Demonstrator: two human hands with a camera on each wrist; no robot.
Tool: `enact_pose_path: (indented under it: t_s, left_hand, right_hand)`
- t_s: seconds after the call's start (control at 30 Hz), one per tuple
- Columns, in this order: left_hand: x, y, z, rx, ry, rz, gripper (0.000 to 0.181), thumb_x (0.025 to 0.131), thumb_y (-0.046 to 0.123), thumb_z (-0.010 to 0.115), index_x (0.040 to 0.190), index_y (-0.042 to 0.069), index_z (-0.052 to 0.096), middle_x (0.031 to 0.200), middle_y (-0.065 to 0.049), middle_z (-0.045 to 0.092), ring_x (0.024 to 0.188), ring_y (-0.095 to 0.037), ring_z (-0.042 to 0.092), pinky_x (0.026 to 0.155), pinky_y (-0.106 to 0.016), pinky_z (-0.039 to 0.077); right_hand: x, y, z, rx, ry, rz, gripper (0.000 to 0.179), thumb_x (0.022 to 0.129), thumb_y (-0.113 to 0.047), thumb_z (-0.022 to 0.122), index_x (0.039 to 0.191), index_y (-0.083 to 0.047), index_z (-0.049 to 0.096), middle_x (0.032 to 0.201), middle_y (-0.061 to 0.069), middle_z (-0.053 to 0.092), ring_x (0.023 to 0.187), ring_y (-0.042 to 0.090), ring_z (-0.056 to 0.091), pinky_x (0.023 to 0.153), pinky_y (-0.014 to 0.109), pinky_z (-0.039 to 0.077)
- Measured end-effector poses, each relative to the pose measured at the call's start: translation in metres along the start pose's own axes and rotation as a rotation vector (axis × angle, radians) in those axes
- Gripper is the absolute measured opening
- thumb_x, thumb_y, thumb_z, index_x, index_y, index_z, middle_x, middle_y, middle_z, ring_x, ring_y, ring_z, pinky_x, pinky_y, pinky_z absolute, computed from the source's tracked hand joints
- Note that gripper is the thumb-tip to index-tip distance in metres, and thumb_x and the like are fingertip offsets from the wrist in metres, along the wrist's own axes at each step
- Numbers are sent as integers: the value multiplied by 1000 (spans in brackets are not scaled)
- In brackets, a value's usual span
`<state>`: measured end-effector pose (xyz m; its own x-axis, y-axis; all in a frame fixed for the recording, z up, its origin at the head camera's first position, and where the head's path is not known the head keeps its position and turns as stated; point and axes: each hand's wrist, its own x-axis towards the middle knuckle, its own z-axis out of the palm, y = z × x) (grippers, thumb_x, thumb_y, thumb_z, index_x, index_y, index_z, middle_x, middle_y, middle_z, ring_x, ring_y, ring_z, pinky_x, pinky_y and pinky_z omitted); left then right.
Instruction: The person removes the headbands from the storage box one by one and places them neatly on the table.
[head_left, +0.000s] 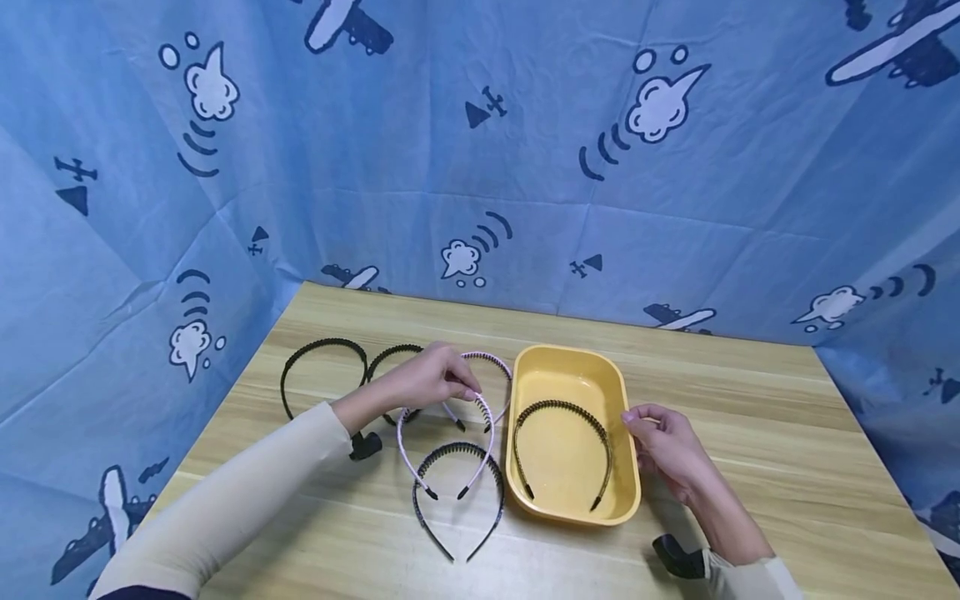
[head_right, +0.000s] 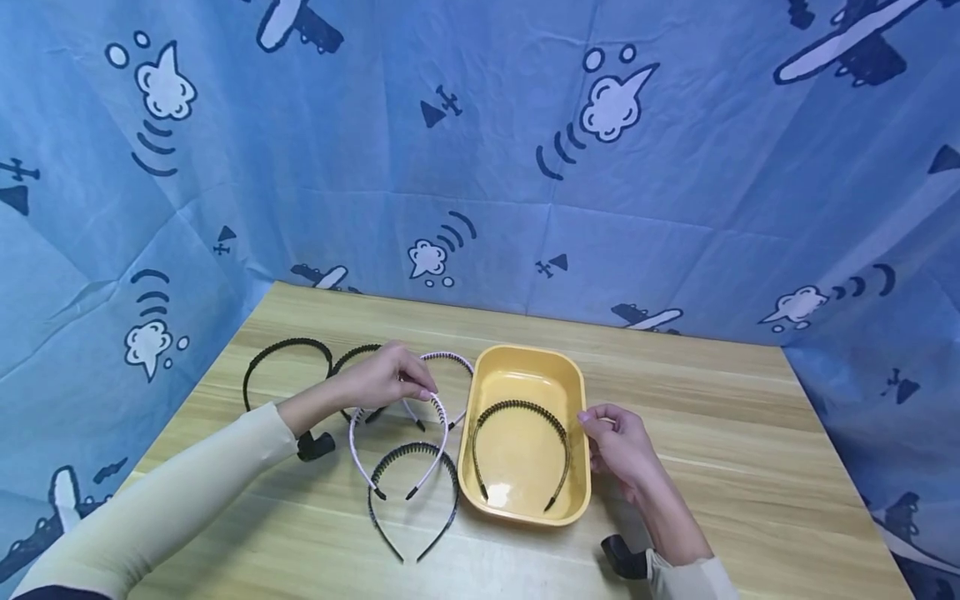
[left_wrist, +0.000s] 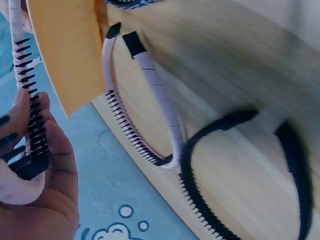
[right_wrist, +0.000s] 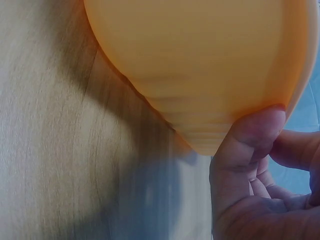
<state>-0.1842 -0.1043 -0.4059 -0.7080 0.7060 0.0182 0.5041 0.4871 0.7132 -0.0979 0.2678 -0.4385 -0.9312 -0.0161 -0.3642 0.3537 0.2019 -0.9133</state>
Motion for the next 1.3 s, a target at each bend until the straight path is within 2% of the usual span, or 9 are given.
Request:
enact_pose_path:
  t_s: [0.27,0.53,0.77,0.97,1.3]
  left_hand:
    - [-17,-12,-2,30,22,-7,9,93,9,77,99,8,84,97,-2,82,92,-11,72,91,-29,59]
    - [-34,-25,-2,45,33,-3,9,92,9,79,98,8,85,95,-2,83,86,-8,69,86,-27,57]
    - [-45,-32,-4,-21,36,-48,10,92,7,78,100,6,84,101,-5,82,89,-8,69,82,-23,57]
    - [-54,-38,-5,-63,32,-65,11,91,5,78,100,4,84,95,-6,81,80,-6,64,72,-22,55]
    - [-68,-49,-5,-63,31,-58,10,90,4,78,98,3,83,92,-5,82,80,-5,68,74,-21,57]
  right_hand:
    - [1,-2,2,10,-10,5,26,110,-17,53,121,7,51,71,-10,57,63,6,58,59,24,56]
    - [0,-4,1,-3,-14,0,25,110,-18,54,119,5,52,70,-10,56,62,6,57,58,24,54]
    - [-1,-5,2,-16,4,7,22,110,-17,54,117,3,53,72,-10,58,62,6,57,57,23,53]
    - [-1,-3,2,-12,4,11,21,110,-18,54,116,2,53,72,-11,57,63,6,58,58,23,53]
    - [1,-2,0,0,-21,5,25,111,-19,53,119,4,52,80,-9,68,67,6,64,63,26,59]
